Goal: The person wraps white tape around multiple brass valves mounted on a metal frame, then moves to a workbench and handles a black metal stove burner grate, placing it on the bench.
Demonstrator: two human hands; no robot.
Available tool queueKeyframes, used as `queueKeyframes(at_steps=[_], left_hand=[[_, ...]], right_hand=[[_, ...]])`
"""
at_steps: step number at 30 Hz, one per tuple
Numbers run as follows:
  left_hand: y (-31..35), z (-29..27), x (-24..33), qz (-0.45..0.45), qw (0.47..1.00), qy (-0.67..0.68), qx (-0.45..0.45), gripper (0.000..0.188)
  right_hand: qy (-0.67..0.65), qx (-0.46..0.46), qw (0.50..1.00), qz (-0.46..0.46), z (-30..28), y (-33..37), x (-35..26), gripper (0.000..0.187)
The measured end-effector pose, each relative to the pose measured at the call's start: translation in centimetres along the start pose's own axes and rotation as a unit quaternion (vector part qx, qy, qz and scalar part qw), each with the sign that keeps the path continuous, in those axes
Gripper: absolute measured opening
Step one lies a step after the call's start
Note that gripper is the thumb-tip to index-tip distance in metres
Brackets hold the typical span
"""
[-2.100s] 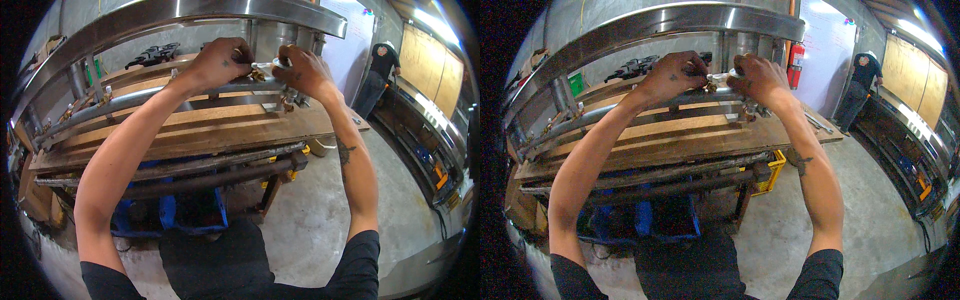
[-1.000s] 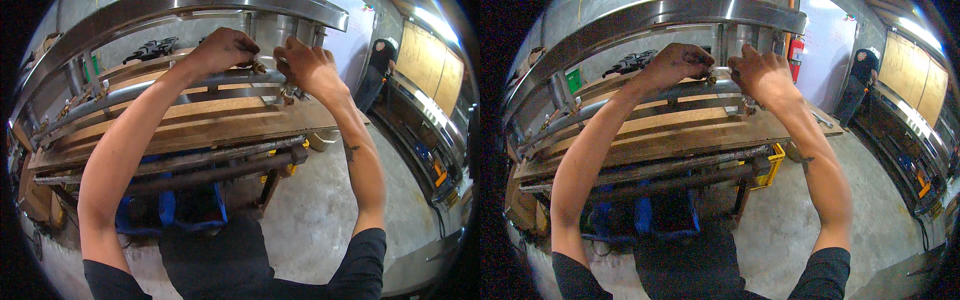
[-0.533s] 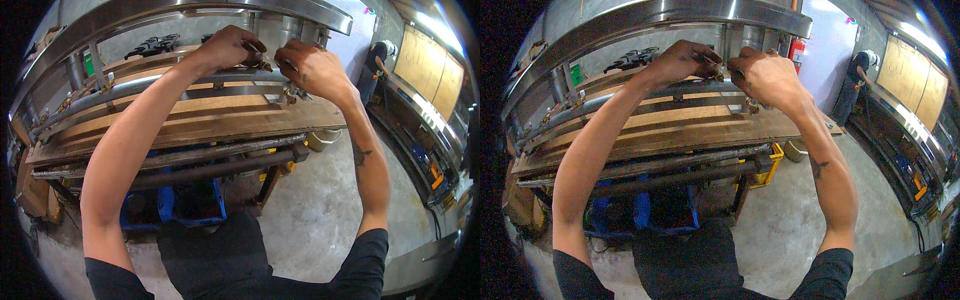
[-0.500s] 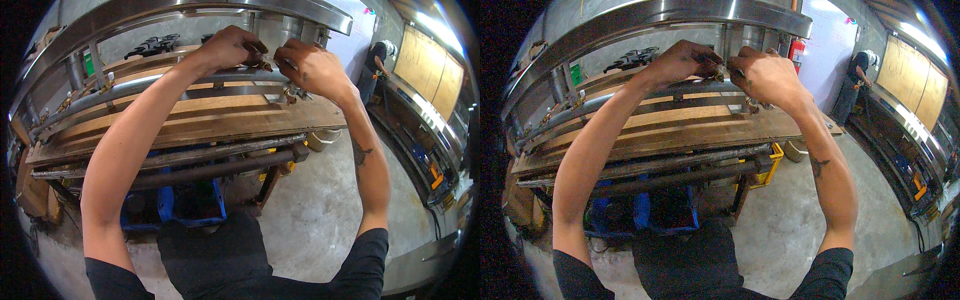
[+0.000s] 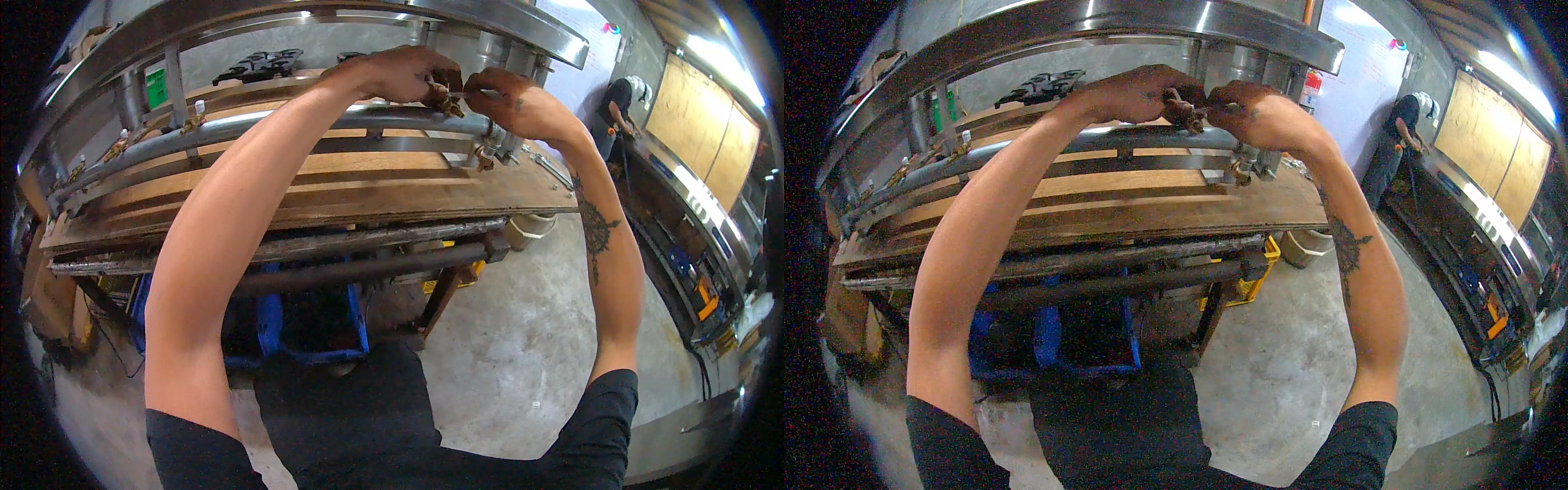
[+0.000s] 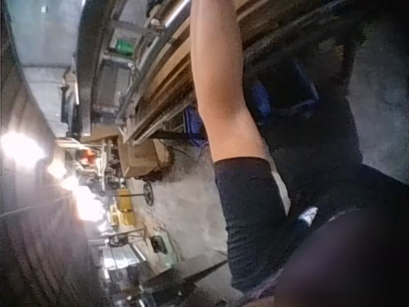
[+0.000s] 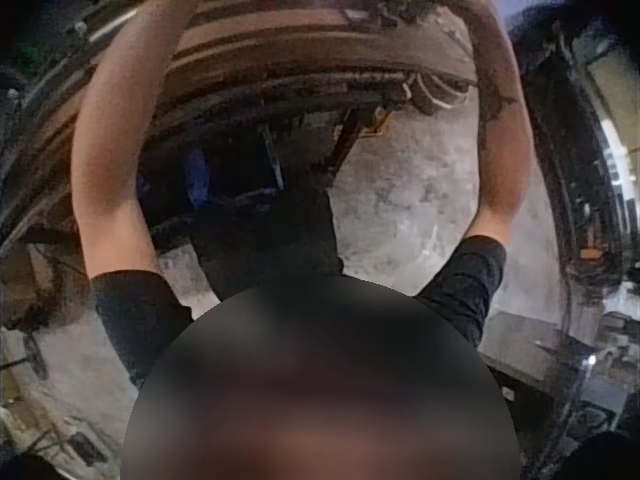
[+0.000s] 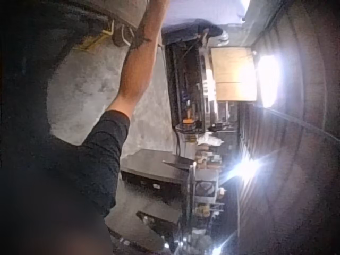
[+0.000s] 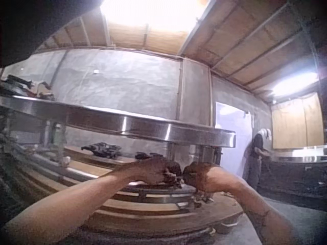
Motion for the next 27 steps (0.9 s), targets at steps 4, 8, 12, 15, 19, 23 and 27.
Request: queueKeyframes(at_steps=[4, 8, 12, 15, 19, 23, 27], left_hand=[[-0.2, -0.5, 0.3, -0.027, 0.999, 0.002, -0.029, 0.039], [0.0, -0.5, 0.3, -0.016, 0.999, 0.011, -0.029, 0.035], [-0.2, -0.4, -0.3, 0.002, 0.999, 0.029, -0.032, 0.031], [-0.5, -0.2, -0.9, 0.037, 0.998, 0.013, -0.04, 0.029], [-0.7, -0.1, -1.8, 0.018, 0.999, 0.038, -0.031, 0.02], [-1.0, -0.9, -2.1, 0.043, 0.998, 0.021, -0.046, 0.018], [-1.0, -1.1, -1.7, 0.021, 0.993, 0.091, -0.071, 0.022]], right_hand=[[0.03, -0.022, 0.999, -0.017, -0.2, -0.4, -0.4, 0.04], [0.059, -0.05, 0.997, -0.007, 0.0, -0.8, -0.1, 0.04], [0.093, -0.045, 0.988, -0.113, 0.0, -0.9, 0.1, 0.038], [0.035, -0.037, 0.999, -0.015, 0.6, -0.3, 0.0, 0.036], [0.062, -0.056, 0.996, -0.002, -0.1, -0.2, -1.9, 0.037], [0.035, -0.001, 0.999, -0.014, -6.5, 1.1, -3.7, 0.036], [-0.031, -0.057, 0.997, 0.029, -9.6, 6.4, -2.9, 0.028]])
Point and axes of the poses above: each hand's wrist, its own y-axis away from the middle knuckle, its own z-axis out of the palm, x = y × z, the point moved 1 cm from there along -y, towards the middle knuckle, and after that the axes turned 1 degree about -z, right-handed, at the moved point
